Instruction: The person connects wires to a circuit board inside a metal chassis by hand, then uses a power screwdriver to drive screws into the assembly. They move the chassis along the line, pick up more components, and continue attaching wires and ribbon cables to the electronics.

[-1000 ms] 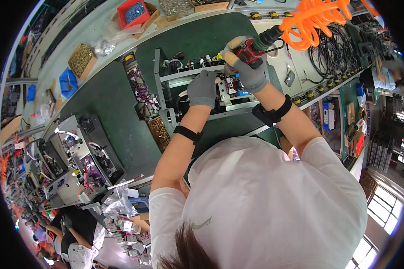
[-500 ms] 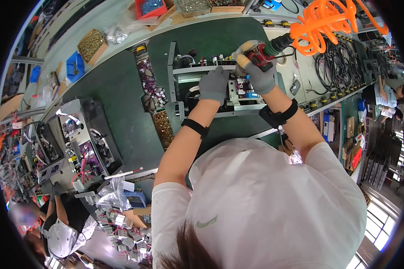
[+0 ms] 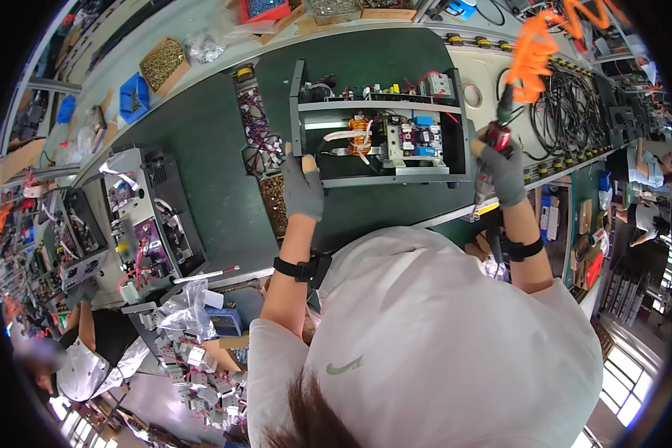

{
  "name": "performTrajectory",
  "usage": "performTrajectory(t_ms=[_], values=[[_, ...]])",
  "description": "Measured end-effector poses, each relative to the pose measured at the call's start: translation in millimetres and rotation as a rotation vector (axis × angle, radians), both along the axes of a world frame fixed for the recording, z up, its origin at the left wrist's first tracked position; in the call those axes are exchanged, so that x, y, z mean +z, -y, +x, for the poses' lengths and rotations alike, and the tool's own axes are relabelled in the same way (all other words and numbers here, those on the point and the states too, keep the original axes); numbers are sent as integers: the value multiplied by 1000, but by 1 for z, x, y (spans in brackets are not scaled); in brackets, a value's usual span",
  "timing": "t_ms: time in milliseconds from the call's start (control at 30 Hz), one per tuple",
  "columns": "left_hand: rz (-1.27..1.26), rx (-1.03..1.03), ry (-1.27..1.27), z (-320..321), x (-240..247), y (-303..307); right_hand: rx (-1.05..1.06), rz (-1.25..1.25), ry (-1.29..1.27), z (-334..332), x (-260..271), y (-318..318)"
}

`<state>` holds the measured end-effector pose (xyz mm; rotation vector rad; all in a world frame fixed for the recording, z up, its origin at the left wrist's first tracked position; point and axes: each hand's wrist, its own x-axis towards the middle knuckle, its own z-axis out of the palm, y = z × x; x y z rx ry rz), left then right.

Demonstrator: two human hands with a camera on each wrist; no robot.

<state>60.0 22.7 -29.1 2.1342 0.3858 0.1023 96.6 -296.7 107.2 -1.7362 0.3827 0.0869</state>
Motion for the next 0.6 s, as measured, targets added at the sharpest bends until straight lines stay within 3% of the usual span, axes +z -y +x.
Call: performTrajectory(t_ms=[33, 100, 167, 233, 300, 367, 433, 500, 533, 600], values=[[-93, -13, -63, 0, 1, 1, 44, 24, -67, -10, -9, 5], [-38, -38, 34, 3, -10, 5, 202, 10, -226, -37, -28, 13], [-52, -105, -61, 8, -9, 13, 226, 51, -163, -53, -52, 11], [-64, -132, 37, 12, -25, 19, 236, 27, -118, -60, -60, 5], [-164, -297, 96, 18, -33, 15, 256, 2, -72, -61, -70, 6], [-76, -307, 119, 13, -69, -3, 155, -130, -37, -60, -87, 19], [-49, -210, -266, 12, -89, -39, 143, -202, 27, -56, -110, 44], [285, -202, -804, 5, -66, -40, 16, -215, 6, -49, -121, 61], [284, -212, -801, -7, -66, -37, -18, -169, -3, -44, -119, 64], [567, -330, -750, -32, -77, -32, -51, -151, -28, -39, -109, 64]])
